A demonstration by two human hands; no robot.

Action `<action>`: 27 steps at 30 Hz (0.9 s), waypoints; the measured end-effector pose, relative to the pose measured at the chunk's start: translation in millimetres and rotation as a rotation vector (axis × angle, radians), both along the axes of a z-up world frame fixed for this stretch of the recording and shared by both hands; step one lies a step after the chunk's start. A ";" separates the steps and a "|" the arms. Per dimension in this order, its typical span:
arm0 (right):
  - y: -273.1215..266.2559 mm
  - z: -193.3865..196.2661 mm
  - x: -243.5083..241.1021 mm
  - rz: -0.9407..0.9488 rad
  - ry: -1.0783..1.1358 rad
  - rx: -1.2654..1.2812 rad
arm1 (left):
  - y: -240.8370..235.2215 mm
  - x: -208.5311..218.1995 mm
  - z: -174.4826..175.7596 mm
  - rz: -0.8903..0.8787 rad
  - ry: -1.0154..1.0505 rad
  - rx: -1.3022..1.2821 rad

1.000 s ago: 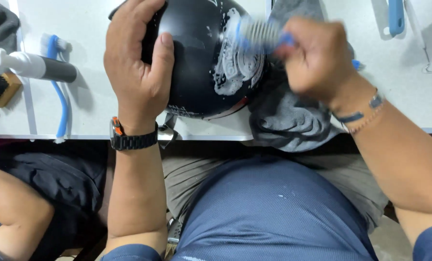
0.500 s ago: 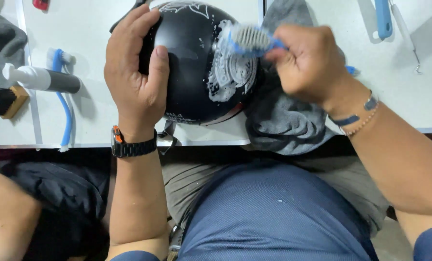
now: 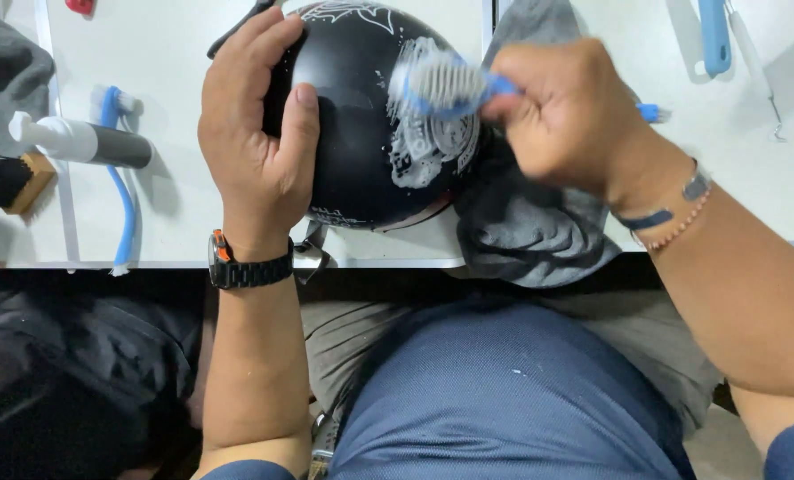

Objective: The person scrubs a black helmet with a blue brush and white cleaning paste, then wipes the surface with a gray cloth. They use a small metal tool to scrape residue from a sticker on the helmet.

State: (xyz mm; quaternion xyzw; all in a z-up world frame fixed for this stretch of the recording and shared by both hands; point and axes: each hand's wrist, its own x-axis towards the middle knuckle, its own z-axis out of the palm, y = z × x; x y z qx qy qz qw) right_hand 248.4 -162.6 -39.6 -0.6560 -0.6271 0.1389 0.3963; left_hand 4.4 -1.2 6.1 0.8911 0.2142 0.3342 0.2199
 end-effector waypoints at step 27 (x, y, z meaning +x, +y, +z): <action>-16.9 -8.5 -11.4 0.073 -0.014 -0.028 | -0.2 -4.9 -7.1 -0.015 -0.009 0.011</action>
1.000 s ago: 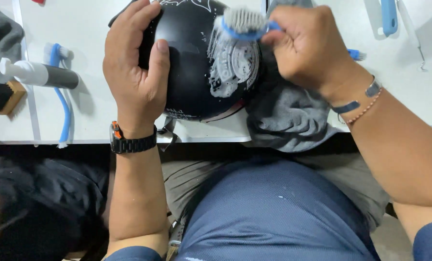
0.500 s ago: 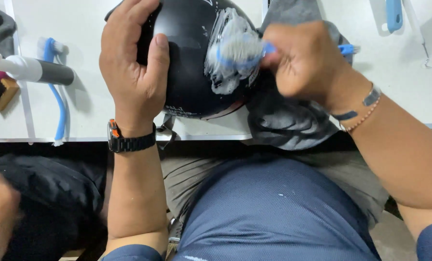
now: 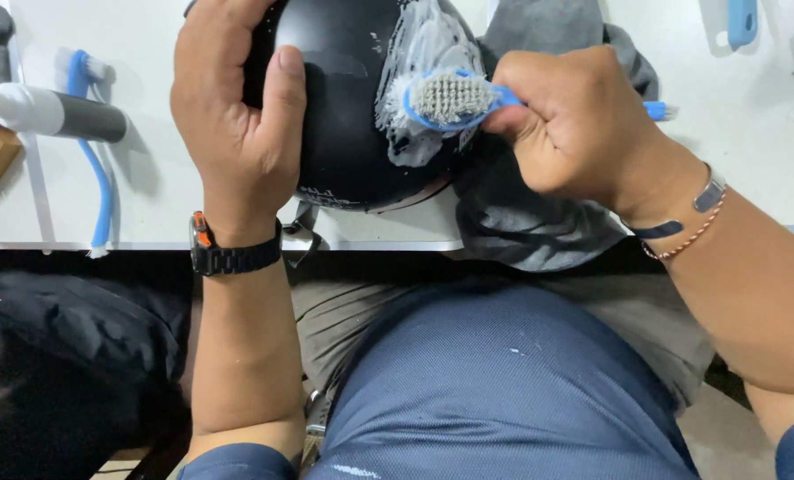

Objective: The person scrubs a black helmet with a blue brush and white cleaning paste, then wipes the surface with a gray cloth. They use a small metal tool to scrape residue from a sticker on the helmet.

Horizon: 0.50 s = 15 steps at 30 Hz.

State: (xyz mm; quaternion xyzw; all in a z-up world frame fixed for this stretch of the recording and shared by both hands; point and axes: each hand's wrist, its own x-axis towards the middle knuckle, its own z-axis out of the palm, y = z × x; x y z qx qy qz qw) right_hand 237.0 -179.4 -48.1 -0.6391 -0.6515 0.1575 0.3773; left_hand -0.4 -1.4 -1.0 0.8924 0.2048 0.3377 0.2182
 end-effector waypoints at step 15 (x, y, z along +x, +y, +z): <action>3.2 -15.8 10.6 -0.081 -0.069 0.095 | 6.0 -0.6 -5.7 -0.012 -0.017 0.049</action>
